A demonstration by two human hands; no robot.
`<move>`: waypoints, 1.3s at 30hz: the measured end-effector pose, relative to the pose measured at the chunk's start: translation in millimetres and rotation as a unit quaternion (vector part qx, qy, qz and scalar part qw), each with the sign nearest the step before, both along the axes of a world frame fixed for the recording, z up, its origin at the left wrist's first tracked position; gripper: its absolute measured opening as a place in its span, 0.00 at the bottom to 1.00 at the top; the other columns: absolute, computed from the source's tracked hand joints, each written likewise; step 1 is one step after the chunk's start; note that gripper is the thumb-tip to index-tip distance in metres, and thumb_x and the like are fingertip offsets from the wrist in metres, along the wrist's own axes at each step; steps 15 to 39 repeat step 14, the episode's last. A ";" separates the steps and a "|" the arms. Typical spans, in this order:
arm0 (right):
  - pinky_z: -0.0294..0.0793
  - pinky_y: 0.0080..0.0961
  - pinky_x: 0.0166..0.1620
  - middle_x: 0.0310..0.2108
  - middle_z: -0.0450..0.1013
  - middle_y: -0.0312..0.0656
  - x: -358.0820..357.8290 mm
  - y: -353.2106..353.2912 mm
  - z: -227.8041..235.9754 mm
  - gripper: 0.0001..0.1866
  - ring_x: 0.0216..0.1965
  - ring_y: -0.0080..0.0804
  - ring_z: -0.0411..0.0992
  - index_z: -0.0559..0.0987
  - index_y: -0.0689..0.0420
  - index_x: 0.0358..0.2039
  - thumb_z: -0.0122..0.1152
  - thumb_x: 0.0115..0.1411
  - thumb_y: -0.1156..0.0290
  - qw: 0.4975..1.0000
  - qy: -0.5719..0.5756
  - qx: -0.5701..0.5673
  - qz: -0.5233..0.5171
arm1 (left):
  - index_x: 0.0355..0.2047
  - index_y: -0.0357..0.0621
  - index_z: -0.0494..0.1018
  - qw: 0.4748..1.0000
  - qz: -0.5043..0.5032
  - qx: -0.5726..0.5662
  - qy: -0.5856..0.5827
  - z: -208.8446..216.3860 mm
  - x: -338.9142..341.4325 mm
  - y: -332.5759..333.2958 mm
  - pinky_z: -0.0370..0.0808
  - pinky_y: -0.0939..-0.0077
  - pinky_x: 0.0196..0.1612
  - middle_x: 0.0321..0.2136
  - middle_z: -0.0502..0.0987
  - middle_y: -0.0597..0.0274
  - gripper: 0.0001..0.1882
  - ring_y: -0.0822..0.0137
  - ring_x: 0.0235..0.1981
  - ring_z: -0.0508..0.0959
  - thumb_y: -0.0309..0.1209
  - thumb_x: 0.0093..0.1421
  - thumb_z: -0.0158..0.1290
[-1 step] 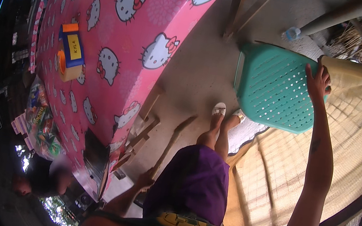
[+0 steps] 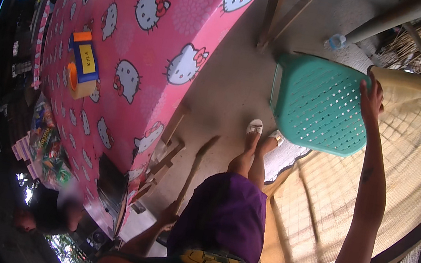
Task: The person picks up a sheet of board from a table and places it into an open cardboard box before sweeping a section of the floor and table with a broom, then retrieves several small items from a bag and moves a plastic stool.
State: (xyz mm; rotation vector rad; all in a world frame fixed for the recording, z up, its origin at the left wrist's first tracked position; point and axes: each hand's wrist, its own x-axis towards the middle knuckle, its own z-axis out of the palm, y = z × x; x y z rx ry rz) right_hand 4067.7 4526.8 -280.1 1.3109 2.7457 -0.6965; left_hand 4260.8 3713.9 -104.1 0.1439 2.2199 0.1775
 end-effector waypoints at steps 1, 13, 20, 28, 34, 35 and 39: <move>0.59 0.50 0.62 0.67 0.52 0.51 30.7 33.2 -12.6 0.37 0.66 0.52 0.56 0.54 0.40 0.69 0.40 0.64 0.37 0.994 0.096 -0.043 -0.009 | 0.65 0.51 0.56 0.970 0.205 0.036 -0.123 3.1 -11.2 12.5 0.76 0.64 0.29 0.39 0.74 0.49 0.39 0.57 0.28 0.78 0.27 0.52 0.55; 0.70 0.26 0.31 0.23 0.74 0.40 74.0 -170.0 18.2 0.43 0.28 0.26 0.72 0.81 0.64 0.39 0.34 0.65 0.33 0.833 0.163 -0.457 -0.266 | 0.66 0.45 0.55 0.948 0.274 -0.092 -0.136 -45.5 -17.4 -8.7 0.79 0.67 0.37 0.44 0.77 0.48 0.41 0.60 0.42 0.79 0.31 0.54 0.62; 0.69 0.26 0.30 0.21 0.73 0.41 51.8 -206.2 45.6 0.44 0.27 0.27 0.71 0.81 0.67 0.39 0.33 0.66 0.34 0.857 0.120 -0.422 -0.270 | 0.66 0.45 0.55 0.952 0.262 -0.089 -0.135 -48.3 -34.5 -8.4 0.79 0.67 0.37 0.44 0.77 0.48 0.41 0.60 0.42 0.79 0.31 0.54 0.62; 0.69 0.26 0.30 0.21 0.73 0.41 51.8 -206.2 45.6 0.44 0.27 0.27 0.71 0.81 0.67 0.39 0.33 0.66 0.34 0.857 0.120 -0.422 -0.270 | 0.66 0.45 0.55 0.952 0.262 -0.089 -0.135 -48.3 -34.5 -8.4 0.79 0.67 0.37 0.44 0.77 0.48 0.41 0.60 0.42 0.79 0.31 0.54 0.62; 0.69 0.26 0.30 0.21 0.73 0.41 51.8 -206.2 45.6 0.44 0.27 0.27 0.71 0.81 0.67 0.39 0.33 0.66 0.34 0.857 0.120 -0.422 -0.270 | 0.66 0.45 0.55 0.952 0.262 -0.089 -0.135 -48.3 -34.5 -8.4 0.79 0.67 0.37 0.44 0.77 0.48 0.41 0.60 0.42 0.79 0.31 0.54 0.62; 0.69 0.26 0.30 0.21 0.73 0.41 51.8 -206.2 45.6 0.44 0.27 0.27 0.71 0.81 0.67 0.39 0.33 0.66 0.34 0.857 0.120 -0.422 -0.270 | 0.66 0.45 0.55 0.952 0.262 -0.089 -0.135 -48.3 -34.5 -8.4 0.79 0.67 0.37 0.44 0.77 0.48 0.41 0.60 0.42 0.79 0.31 0.54 0.62; 0.69 0.26 0.30 0.21 0.73 0.41 51.8 -206.2 45.6 0.44 0.27 0.27 0.71 0.81 0.67 0.39 0.33 0.66 0.34 0.857 0.120 -0.422 -0.270 | 0.66 0.45 0.55 0.952 0.262 -0.089 -0.135 -48.3 -34.5 -8.4 0.79 0.67 0.37 0.44 0.77 0.48 0.41 0.60 0.42 0.79 0.31 0.54 0.62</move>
